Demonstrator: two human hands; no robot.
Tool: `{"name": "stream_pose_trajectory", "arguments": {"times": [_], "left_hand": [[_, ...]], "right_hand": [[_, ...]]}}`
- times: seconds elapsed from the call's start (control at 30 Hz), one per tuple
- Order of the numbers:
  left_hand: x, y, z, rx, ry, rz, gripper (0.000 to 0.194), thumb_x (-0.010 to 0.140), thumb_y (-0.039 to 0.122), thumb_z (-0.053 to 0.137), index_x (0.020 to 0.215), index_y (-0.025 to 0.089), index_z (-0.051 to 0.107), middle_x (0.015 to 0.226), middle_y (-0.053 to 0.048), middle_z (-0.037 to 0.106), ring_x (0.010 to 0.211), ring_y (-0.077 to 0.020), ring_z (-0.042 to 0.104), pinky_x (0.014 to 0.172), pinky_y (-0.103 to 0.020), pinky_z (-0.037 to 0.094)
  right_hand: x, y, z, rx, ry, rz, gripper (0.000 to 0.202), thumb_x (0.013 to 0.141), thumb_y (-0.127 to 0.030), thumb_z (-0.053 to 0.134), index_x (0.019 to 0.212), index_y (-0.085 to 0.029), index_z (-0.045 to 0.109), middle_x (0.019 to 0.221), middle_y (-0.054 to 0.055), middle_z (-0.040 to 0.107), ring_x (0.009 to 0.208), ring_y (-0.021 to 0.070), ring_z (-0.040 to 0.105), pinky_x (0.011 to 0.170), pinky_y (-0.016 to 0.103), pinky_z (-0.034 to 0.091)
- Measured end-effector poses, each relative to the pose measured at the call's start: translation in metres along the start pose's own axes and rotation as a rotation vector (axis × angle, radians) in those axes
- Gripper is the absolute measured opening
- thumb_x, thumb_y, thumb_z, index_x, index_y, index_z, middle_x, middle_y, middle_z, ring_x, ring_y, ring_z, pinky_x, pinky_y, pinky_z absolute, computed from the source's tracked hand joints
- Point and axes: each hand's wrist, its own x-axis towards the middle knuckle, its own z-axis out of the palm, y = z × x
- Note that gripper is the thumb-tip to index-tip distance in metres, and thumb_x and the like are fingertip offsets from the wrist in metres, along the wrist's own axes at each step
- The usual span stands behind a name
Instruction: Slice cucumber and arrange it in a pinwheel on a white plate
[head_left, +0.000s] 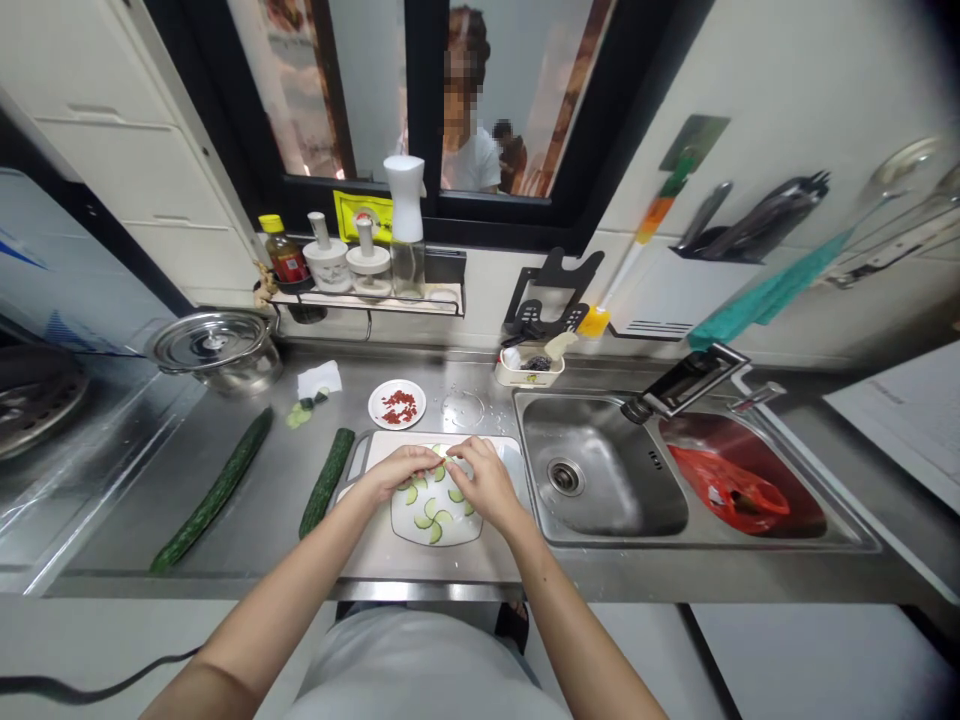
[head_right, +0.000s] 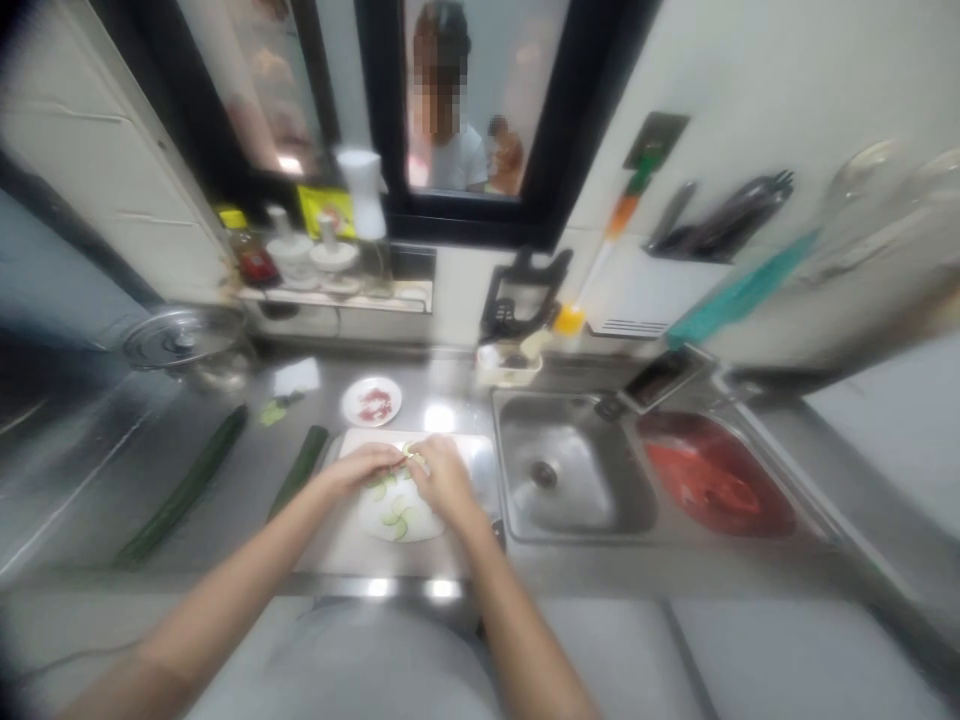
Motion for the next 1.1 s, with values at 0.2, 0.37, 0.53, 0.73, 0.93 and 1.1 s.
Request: {"name": "stream_pose_trajectory", "arguments": {"times": [0.2, 0.37, 0.53, 0.73, 0.93, 1.1], "left_hand": [[0.001, -0.004, 0.005, 0.075, -0.045, 0.019, 0.041, 0.063, 0.052, 0.068, 0.074, 0.013, 0.067, 0.066, -0.001, 0.058, 0.055, -0.0074, 0.043, 0.048, -0.020, 0.024], [0.003, -0.008, 0.008, 0.060, -0.047, 0.017, 0.043, 0.061, 0.052, 0.070, 0.078, 0.013, 0.069, 0.061, 0.001, 0.054, 0.055, -0.0076, 0.042, 0.049, -0.021, 0.025], [0.001, -0.004, 0.013, 0.061, -0.042, 0.022, 0.043, 0.064, 0.054, 0.068, 0.072, 0.012, 0.067, 0.060, 0.001, 0.052, 0.053, -0.0074, 0.039, 0.049, -0.021, 0.025], [0.004, -0.010, 0.021, 0.116, 0.005, 0.198, 0.041, 0.070, 0.054, 0.064, 0.074, 0.013, 0.066, 0.066, -0.002, 0.059, 0.062, -0.0114, 0.049, 0.060, -0.023, 0.037], [0.014, -0.028, 0.032, 0.430, 0.118, 0.220, 0.025, 0.075, 0.038, 0.062, 0.082, 0.015, 0.068, 0.076, -0.002, 0.066, 0.071, -0.0142, 0.056, 0.067, -0.024, 0.041], [0.019, -0.041, 0.042, 0.651, 0.219, 0.211, 0.016, 0.076, 0.030, 0.062, 0.085, 0.019, 0.068, 0.080, -0.001, 0.068, 0.073, -0.0142, 0.059, 0.066, -0.023, 0.040]], "right_hand": [[-0.005, 0.007, 0.005, -0.012, -0.040, 0.013, 0.014, 0.087, -0.022, 0.051, 0.086, -0.021, 0.065, 0.093, 0.005, 0.058, 0.095, 0.0196, 0.048, 0.085, 0.032, 0.039], [-0.009, 0.010, 0.006, 0.014, -0.038, 0.022, 0.014, 0.087, -0.023, 0.051, 0.090, -0.021, 0.064, 0.094, 0.005, 0.059, 0.096, 0.0199, 0.049, 0.086, 0.033, 0.039], [-0.012, 0.013, 0.006, 0.033, -0.025, 0.027, 0.013, 0.086, -0.023, 0.050, 0.084, -0.021, 0.063, 0.092, 0.004, 0.059, 0.093, 0.0190, 0.050, 0.085, 0.032, 0.039], [-0.019, 0.025, 0.009, 0.075, 0.042, 0.109, 0.013, 0.084, -0.022, 0.052, 0.076, -0.020, 0.062, 0.086, 0.003, 0.061, 0.088, 0.0171, 0.054, 0.083, 0.031, 0.039], [-0.033, 0.044, 0.018, 0.000, 0.024, 0.185, 0.013, 0.083, -0.023, 0.053, 0.076, -0.020, 0.063, 0.085, 0.003, 0.061, 0.086, 0.0177, 0.051, 0.082, 0.030, 0.037], [-0.050, 0.060, 0.033, -0.201, 0.011, 0.270, 0.015, 0.084, -0.026, 0.052, 0.078, -0.021, 0.064, 0.091, 0.006, 0.059, 0.092, 0.0211, 0.045, 0.080, 0.032, 0.035]]}}
